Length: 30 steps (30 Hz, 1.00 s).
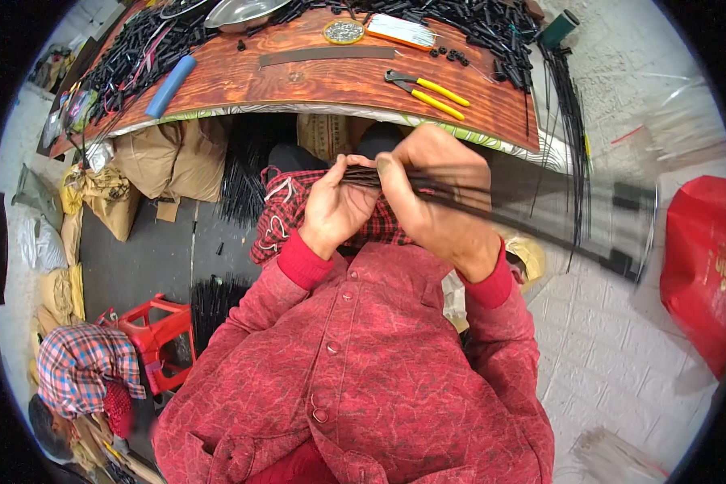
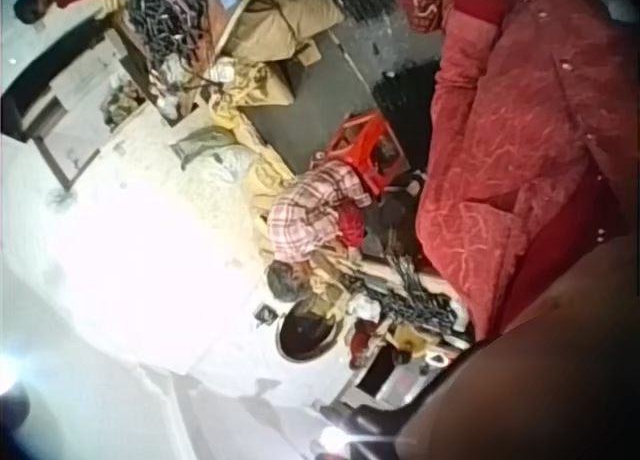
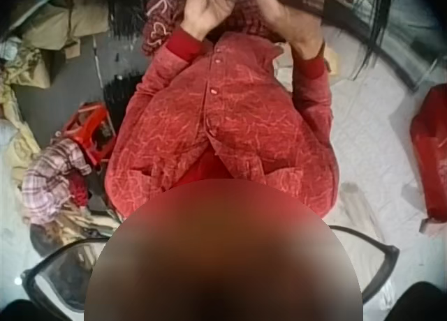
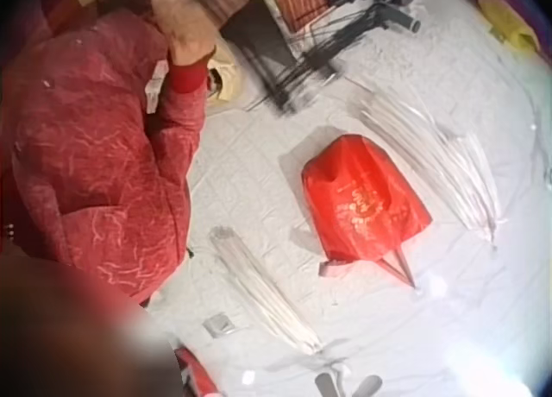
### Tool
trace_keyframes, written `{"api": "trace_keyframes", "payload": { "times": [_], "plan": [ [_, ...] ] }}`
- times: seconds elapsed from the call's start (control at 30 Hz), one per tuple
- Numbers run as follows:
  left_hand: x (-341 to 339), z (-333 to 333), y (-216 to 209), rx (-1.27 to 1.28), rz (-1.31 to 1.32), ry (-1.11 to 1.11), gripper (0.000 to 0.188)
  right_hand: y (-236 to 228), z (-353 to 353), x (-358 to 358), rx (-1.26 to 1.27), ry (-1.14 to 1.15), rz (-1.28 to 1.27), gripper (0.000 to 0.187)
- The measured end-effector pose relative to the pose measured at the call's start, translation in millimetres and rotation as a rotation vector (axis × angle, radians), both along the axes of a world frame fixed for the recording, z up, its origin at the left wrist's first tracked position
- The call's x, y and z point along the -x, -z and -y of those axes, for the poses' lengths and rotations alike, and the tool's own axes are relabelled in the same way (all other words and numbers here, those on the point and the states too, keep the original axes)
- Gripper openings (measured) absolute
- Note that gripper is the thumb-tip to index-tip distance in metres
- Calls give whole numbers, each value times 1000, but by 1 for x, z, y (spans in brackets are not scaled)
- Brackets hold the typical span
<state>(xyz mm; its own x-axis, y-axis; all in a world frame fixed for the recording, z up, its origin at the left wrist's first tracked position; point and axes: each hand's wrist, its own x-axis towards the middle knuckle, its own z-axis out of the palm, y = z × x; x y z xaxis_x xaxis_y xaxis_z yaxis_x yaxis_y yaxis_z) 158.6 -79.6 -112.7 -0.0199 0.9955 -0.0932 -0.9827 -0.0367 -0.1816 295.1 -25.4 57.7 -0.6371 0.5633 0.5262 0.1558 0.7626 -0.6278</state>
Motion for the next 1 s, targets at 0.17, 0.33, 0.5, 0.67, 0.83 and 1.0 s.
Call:
{"api": "trace_keyframes", "payload": {
  "times": [0.17,0.33,0.5,0.67,0.83,1.0],
  "plan": [
    [-18,19,40,90,199,226,28,10,-19,11,267,53,156,16],
    [-14,22,47,145,219,206,24,24,-43,27,149,-7,285,21],
    [-10,25,61,223,239,125,20,46,-55,42,93,-70,235,22],
    [-6,15,78,289,239,120,23,60,-51,51,182,74,138,25],
    [-16,10,67,259,259,186,24,45,-49,31,125,103,169,24],
    [-14,19,72,265,232,233,26,45,-38,28,164,94,181,26]
  ]
}}
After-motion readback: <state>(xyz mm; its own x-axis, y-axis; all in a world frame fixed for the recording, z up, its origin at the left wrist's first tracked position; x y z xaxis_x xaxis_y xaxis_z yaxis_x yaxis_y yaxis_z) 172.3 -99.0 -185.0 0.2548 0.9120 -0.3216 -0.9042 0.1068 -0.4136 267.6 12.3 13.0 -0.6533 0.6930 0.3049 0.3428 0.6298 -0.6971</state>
